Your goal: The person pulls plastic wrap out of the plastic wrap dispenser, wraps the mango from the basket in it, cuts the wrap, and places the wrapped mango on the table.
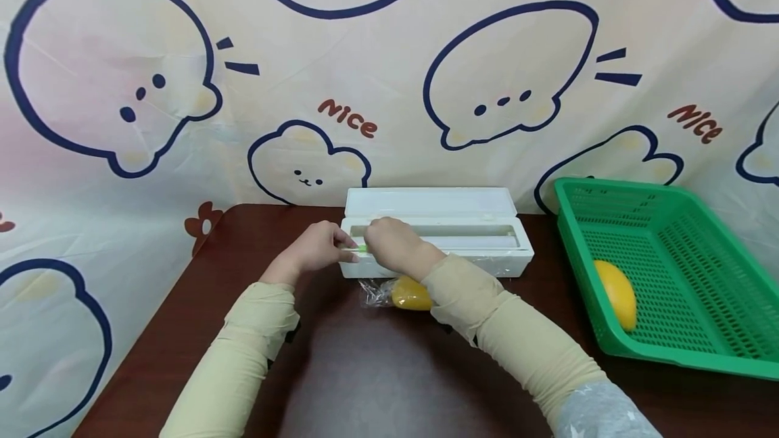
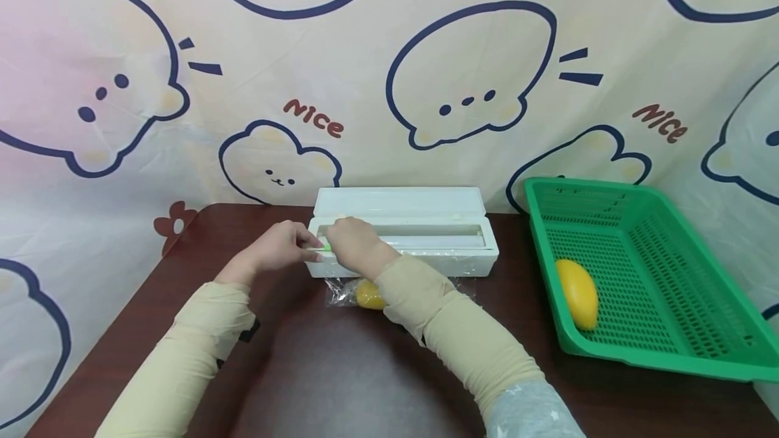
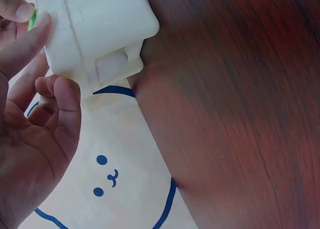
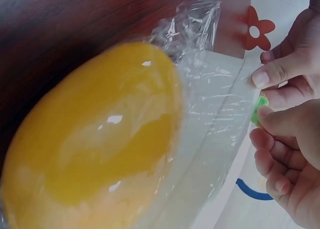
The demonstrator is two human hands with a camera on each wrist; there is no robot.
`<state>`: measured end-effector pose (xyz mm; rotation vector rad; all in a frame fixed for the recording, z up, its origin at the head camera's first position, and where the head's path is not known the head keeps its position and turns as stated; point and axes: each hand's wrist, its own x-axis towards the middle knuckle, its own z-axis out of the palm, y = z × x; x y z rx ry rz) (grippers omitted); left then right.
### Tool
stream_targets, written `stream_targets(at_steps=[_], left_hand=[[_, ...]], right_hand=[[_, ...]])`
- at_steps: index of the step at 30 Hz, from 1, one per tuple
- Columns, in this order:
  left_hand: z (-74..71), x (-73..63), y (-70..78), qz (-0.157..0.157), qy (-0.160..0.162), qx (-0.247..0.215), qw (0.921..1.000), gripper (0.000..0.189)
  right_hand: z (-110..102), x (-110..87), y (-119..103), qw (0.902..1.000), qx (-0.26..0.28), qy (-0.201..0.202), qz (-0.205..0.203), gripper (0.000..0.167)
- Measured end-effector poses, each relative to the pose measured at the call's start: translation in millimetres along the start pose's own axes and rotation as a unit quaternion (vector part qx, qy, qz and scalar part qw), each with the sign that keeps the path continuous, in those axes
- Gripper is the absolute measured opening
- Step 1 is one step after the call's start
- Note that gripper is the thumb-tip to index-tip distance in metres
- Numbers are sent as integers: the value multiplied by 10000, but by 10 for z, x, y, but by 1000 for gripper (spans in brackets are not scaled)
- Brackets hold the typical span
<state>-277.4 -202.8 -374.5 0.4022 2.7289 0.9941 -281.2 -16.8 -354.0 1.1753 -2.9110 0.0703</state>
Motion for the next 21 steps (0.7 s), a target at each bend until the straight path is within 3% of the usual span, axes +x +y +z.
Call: stream_targets(at_steps=[10,17,21], left_hand=[[6,8,-14,6,98,135,9999,20],[-12,-12,-34,-50,180,187,9996,21],[26,15,1,31,122,187,9997,21]], right_hand=[[-65,-308,352,9993,303,-129,175,11],[-148,-624,672,9996,54,-166,237,39],[-151,-765,757,9998,26,-103,153,44]])
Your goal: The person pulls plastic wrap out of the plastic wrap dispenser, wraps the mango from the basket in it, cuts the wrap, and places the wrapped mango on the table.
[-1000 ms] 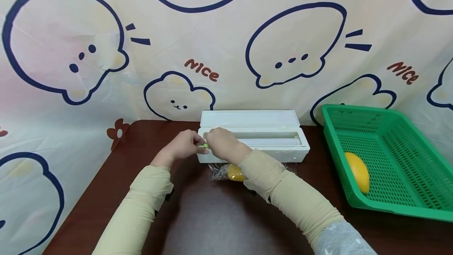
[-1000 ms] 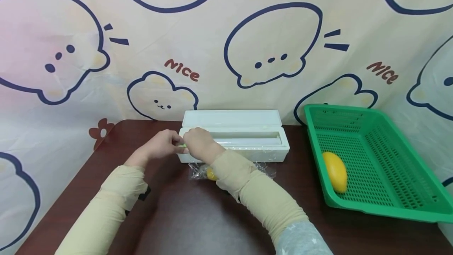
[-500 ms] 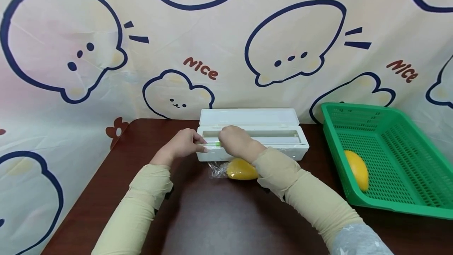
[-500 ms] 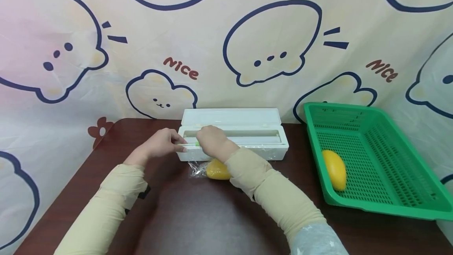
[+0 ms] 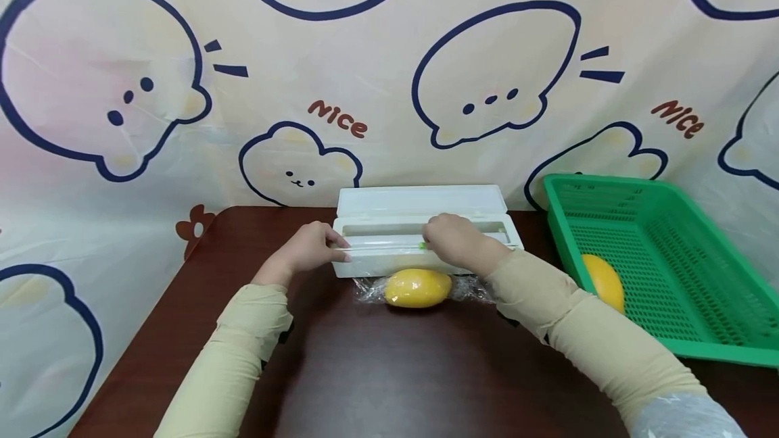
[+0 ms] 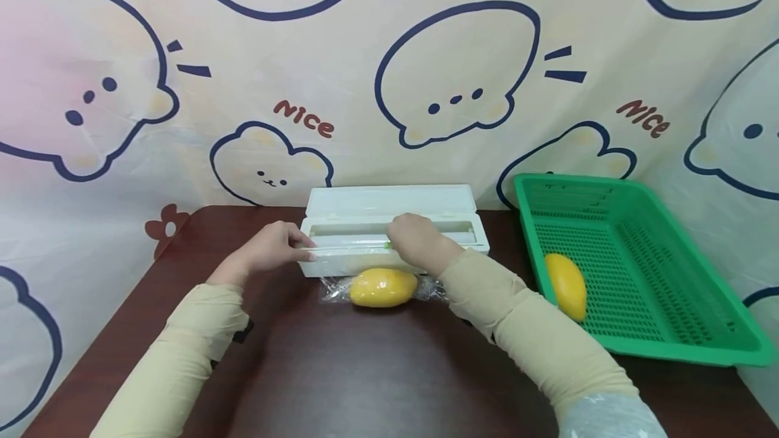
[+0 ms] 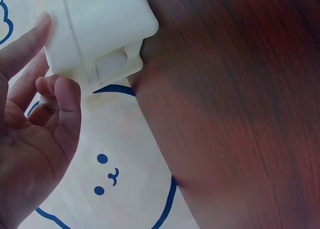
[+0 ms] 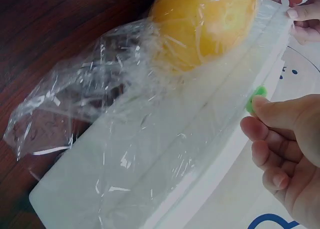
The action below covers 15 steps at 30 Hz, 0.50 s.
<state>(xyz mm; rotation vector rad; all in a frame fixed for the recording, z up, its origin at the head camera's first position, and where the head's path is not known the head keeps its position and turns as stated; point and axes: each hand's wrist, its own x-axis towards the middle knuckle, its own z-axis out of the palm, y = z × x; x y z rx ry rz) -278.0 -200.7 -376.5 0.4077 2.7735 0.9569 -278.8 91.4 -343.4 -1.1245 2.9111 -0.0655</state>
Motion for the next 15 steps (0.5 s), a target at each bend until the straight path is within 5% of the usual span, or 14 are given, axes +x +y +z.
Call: stream_targets(at_steps=[15], left_hand=[[-2,-15,-3,-98,-6,-84,9999,21]], right_hand=[[3,-201,261,9999,17,70,122,38]])
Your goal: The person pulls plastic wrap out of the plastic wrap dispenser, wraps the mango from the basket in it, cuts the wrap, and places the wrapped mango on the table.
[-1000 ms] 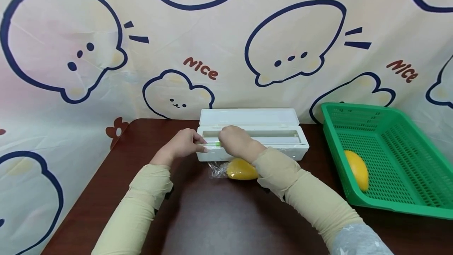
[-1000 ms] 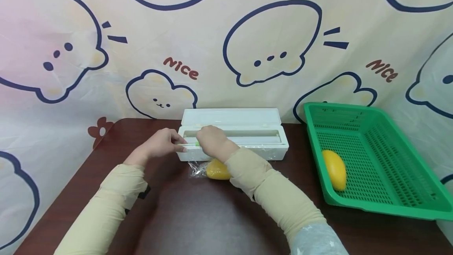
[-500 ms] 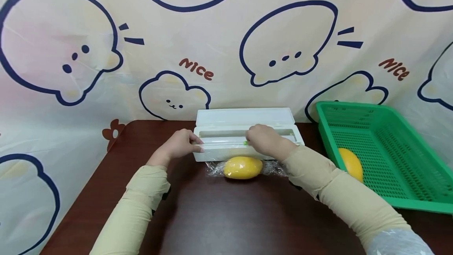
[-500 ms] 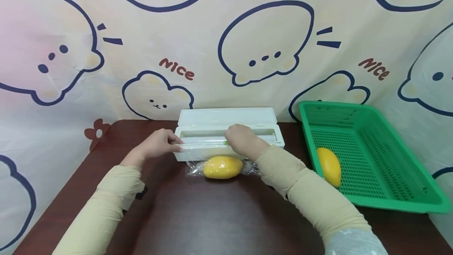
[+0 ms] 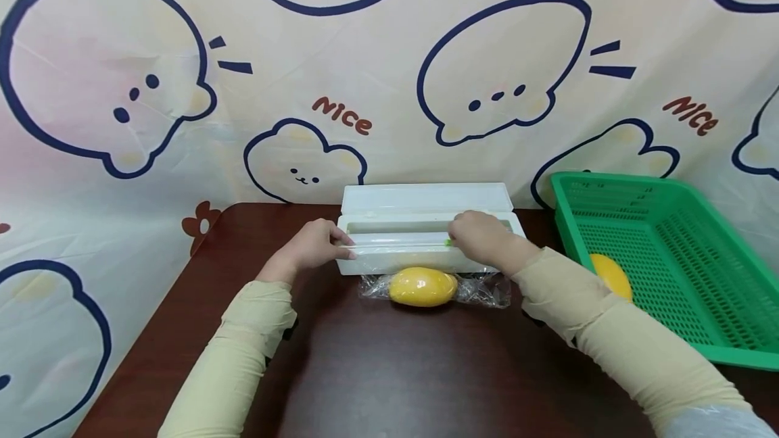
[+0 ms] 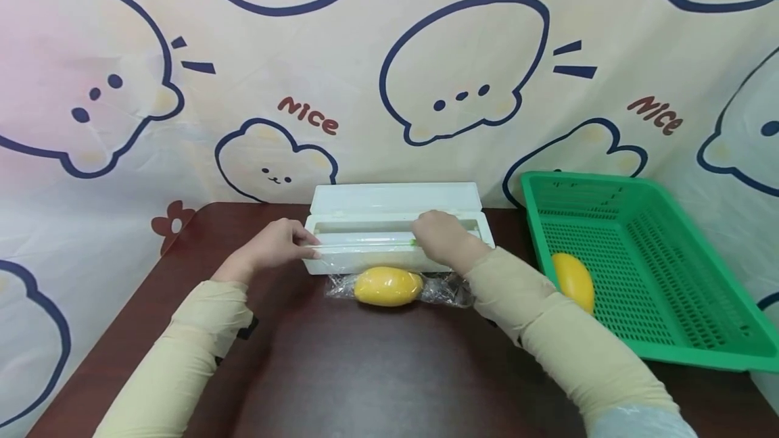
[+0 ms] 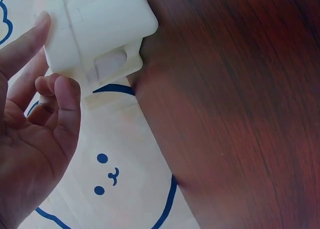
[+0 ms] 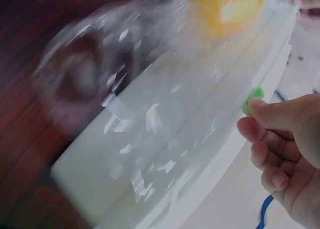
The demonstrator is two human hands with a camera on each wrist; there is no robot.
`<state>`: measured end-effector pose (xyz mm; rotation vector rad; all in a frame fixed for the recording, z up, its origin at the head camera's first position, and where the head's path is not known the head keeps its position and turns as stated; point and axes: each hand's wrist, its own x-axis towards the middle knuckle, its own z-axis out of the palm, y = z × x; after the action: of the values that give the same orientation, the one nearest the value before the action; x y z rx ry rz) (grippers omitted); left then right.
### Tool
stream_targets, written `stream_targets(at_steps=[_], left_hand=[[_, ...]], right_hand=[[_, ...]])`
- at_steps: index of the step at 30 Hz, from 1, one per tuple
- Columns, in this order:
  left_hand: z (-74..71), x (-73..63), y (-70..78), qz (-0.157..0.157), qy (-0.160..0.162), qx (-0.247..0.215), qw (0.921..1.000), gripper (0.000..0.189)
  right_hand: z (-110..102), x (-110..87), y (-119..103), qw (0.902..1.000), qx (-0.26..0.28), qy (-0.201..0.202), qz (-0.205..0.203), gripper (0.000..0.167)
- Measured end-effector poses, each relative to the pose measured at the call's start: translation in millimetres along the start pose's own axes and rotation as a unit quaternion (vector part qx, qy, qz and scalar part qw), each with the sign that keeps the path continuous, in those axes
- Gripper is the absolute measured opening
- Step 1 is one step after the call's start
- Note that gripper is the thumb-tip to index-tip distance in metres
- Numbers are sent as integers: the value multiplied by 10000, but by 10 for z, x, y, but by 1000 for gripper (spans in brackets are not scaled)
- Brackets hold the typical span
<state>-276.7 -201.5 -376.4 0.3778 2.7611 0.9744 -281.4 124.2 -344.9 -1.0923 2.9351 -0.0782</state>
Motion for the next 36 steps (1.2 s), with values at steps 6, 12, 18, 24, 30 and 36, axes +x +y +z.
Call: stream_targets(at_steps=[6,12,18,24,30,36], left_hand=[[-16,-43,-50,-197,24,-7,9998,21],[0,-35,-59,-168,-20,-21,9999,20],[-13,-50,-73,-143,6,-36,9999,20],[-18,-45,-63,-47,15,-28,10000,20],[-1,-17,-31,-59,-24,-16,10000,20],[-9,0,-2,-31,-13,22,10000,20]], right_hand=[[2,-217,248,9989,-9,-209,419,30],[-17,-358,358,9985,-60,-230,496,22],[-88,-493,483,9957,-225,-252,861,12],[-131,-529,520,9946,-181,-418,934,14],[-135,-583,572,9947,-140,-402,940,15],[-158,-614,628,9953,-220,-331,882,17]])
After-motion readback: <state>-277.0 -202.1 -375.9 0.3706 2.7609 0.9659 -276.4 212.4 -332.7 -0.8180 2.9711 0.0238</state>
